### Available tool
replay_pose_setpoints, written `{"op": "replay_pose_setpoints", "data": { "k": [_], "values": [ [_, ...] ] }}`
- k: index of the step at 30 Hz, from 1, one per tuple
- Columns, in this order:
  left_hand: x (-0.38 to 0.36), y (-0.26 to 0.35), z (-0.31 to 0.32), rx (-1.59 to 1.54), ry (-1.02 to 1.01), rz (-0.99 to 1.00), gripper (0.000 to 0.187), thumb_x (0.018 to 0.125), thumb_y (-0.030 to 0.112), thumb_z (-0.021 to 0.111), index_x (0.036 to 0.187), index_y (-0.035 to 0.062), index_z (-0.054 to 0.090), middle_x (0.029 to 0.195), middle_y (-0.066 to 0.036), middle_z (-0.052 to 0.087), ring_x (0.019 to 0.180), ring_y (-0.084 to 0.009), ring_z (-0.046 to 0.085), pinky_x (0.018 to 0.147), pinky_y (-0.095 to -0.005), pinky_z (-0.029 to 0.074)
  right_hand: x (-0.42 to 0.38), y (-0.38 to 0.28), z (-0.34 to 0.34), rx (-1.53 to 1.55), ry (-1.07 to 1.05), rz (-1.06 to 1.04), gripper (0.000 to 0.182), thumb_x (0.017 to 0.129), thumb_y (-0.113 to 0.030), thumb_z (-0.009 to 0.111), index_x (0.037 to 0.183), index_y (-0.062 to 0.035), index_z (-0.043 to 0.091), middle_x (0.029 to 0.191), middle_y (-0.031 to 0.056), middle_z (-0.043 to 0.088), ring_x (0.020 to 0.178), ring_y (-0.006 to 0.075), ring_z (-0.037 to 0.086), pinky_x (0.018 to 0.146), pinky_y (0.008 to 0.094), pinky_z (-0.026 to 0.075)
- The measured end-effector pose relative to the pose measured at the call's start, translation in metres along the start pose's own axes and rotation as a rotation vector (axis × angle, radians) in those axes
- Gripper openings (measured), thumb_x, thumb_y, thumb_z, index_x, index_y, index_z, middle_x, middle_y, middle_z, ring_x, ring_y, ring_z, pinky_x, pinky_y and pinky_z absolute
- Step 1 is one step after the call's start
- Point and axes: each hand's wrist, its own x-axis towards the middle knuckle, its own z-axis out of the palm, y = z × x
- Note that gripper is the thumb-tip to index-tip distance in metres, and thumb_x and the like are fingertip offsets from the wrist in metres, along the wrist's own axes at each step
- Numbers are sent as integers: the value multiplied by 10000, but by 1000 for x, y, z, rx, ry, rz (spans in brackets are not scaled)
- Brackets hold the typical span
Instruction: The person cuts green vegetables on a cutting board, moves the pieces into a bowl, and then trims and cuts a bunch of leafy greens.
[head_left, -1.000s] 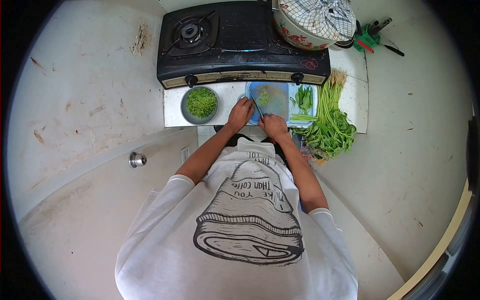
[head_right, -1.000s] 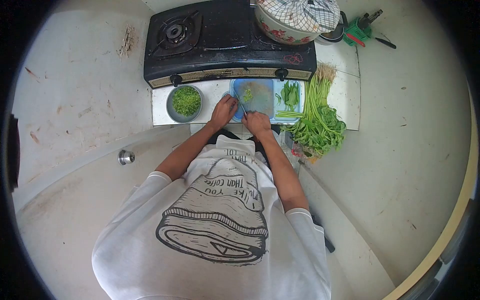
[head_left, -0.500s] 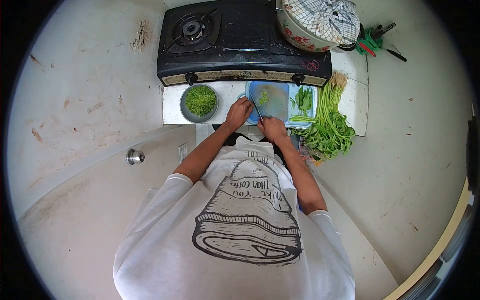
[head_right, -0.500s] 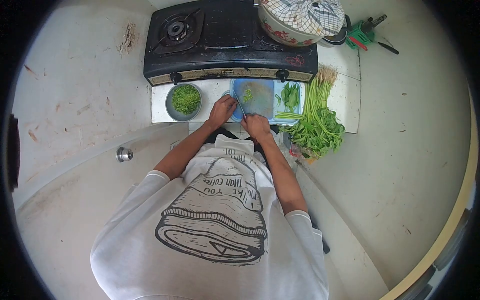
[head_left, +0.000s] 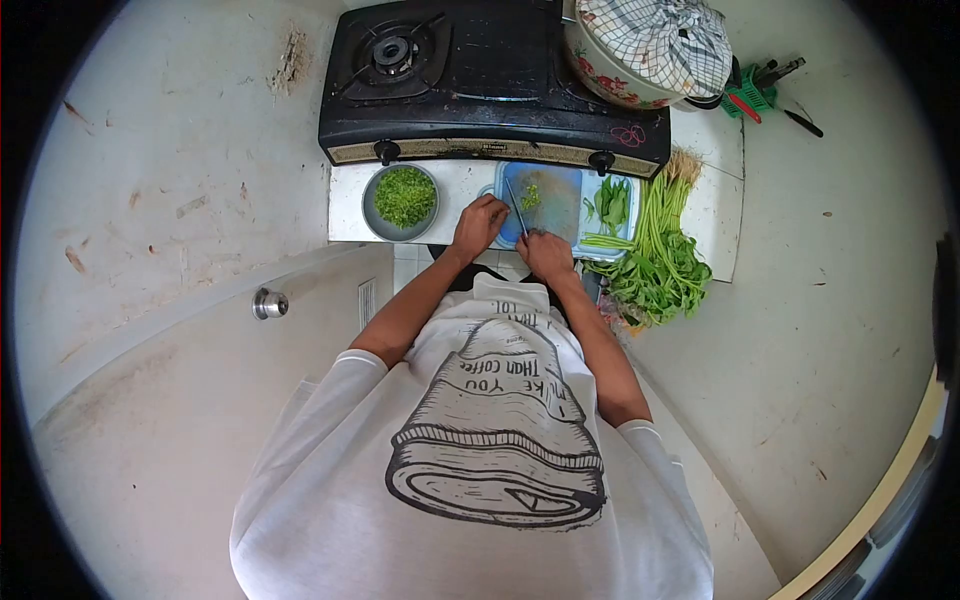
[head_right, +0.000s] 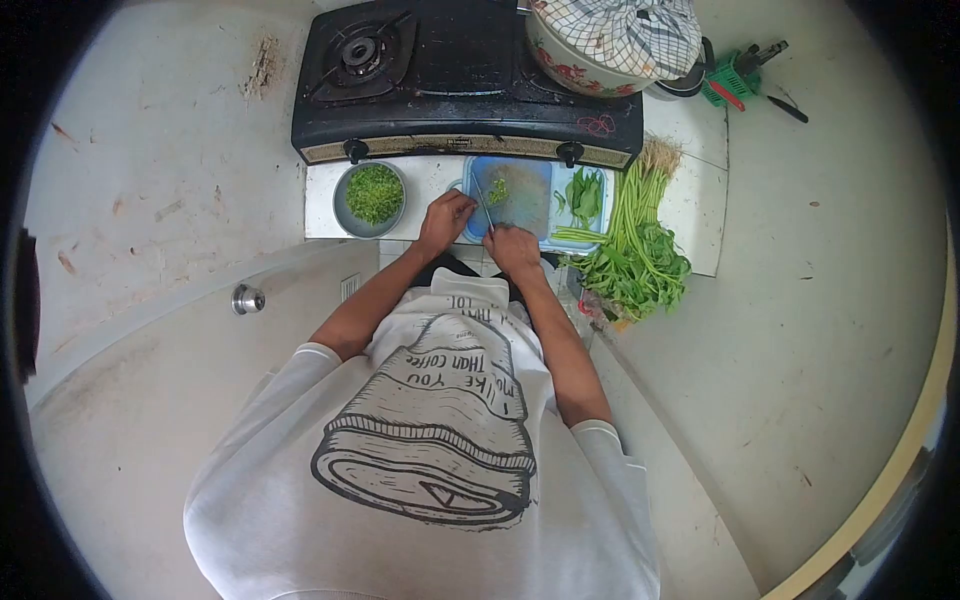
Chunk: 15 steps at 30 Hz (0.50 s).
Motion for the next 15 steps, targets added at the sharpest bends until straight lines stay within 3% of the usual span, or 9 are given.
{"op": "replay_pose_setpoints", "data": {
  "k": [15],
  "values": [
    [-6, -3, 5, -50, 65, -49, 115, 873, 20, 696, 976, -4, 743, 914, -175, 701, 804, -356, 699, 729, -411, 569, -1, 2, 2, 21, -21, -89, 451, 1012, -408, 530, 928, -16, 737, 838, 261, 727, 806, 428, 729, 758, 525, 579]
  ]
}}
